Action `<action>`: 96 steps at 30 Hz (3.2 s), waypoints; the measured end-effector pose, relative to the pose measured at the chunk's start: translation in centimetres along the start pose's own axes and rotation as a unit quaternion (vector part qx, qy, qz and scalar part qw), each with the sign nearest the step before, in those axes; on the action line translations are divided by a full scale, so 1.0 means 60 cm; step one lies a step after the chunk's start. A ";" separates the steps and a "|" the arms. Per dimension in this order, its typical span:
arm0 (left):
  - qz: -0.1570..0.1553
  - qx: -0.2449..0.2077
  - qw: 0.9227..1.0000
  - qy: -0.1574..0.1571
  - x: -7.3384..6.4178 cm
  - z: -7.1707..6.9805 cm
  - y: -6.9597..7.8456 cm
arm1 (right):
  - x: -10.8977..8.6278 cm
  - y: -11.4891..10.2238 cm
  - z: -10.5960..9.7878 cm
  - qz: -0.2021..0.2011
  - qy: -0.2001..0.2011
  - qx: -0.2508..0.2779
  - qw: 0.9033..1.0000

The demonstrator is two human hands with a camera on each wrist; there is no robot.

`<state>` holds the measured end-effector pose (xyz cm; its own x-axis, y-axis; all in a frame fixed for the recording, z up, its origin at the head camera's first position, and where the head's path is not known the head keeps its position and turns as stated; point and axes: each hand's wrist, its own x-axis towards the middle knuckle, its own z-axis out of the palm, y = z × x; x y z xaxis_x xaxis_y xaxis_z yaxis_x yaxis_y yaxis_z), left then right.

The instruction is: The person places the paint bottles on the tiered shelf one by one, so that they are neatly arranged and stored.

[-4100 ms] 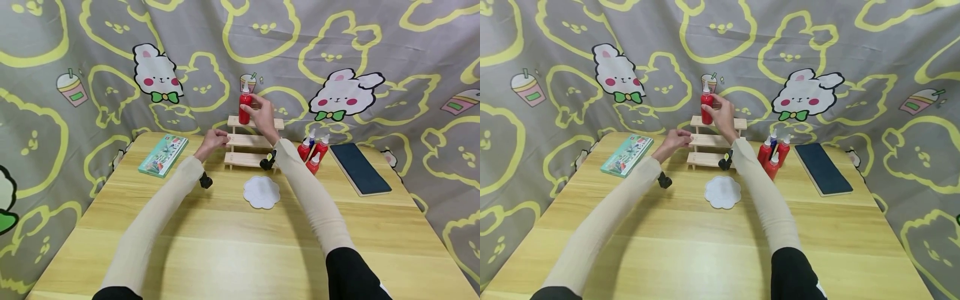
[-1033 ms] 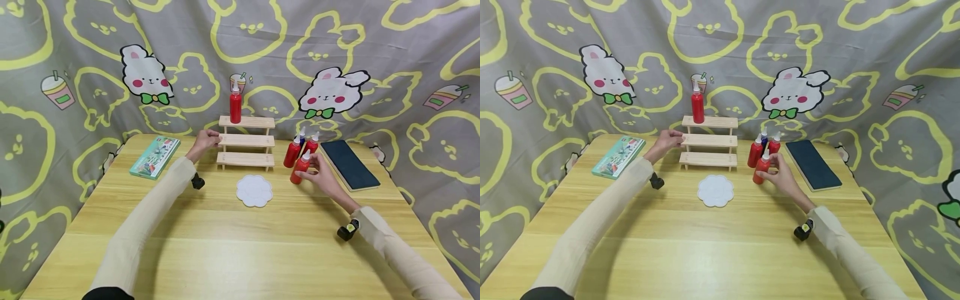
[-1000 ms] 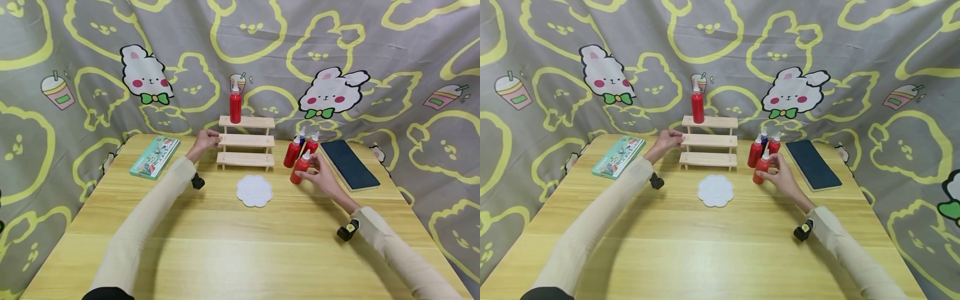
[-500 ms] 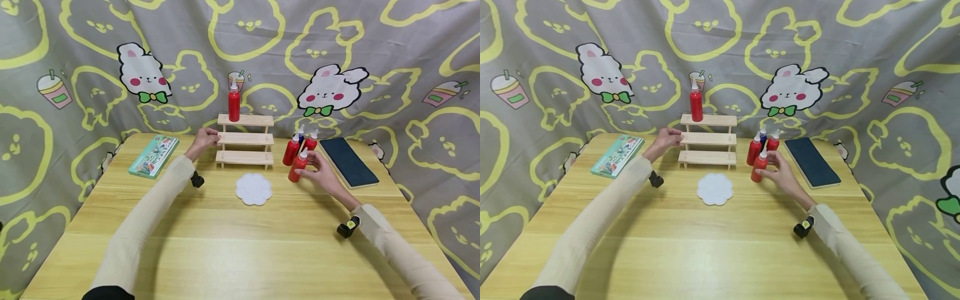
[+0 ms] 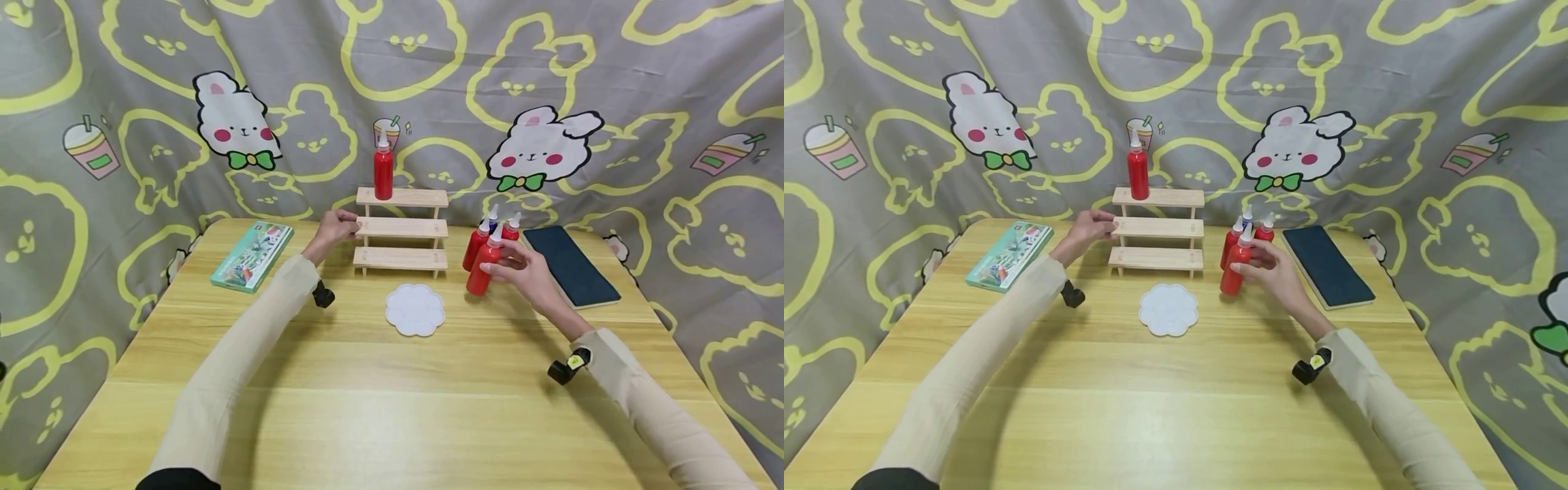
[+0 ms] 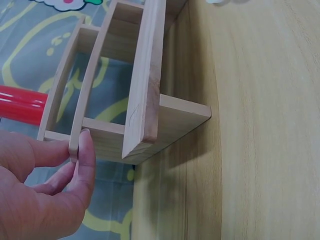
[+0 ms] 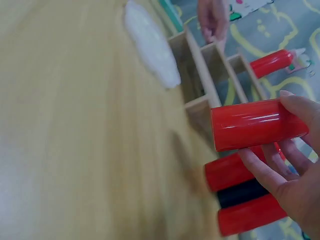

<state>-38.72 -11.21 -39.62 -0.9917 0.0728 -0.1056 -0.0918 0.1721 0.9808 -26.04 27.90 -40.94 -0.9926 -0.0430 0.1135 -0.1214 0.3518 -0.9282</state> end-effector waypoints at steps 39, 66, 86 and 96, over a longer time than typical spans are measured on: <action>-0.002 -0.002 1.000 -0.008 -0.003 0.001 0.001 | 0.131 -0.133 0.087 -0.112 0.017 0.008 0.993; 0.005 0.011 1.000 0.012 0.000 -0.009 0.001 | 0.211 -0.195 0.150 -0.168 0.082 0.037 0.982; 0.007 0.006 1.000 0.009 -0.005 0.003 -0.003 | 0.278 -0.146 0.182 -0.188 0.134 0.049 0.972; 0.005 0.009 1.000 0.009 -0.005 0.003 -0.008 | 0.284 -0.137 0.182 -0.194 0.122 0.026 0.973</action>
<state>-38.39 -11.14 -40.07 -0.9940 0.0574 -0.0932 -0.0808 0.1897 0.9785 -41.98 14.04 -35.23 -0.8430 0.0623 0.5343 -0.4934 0.3060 -0.8142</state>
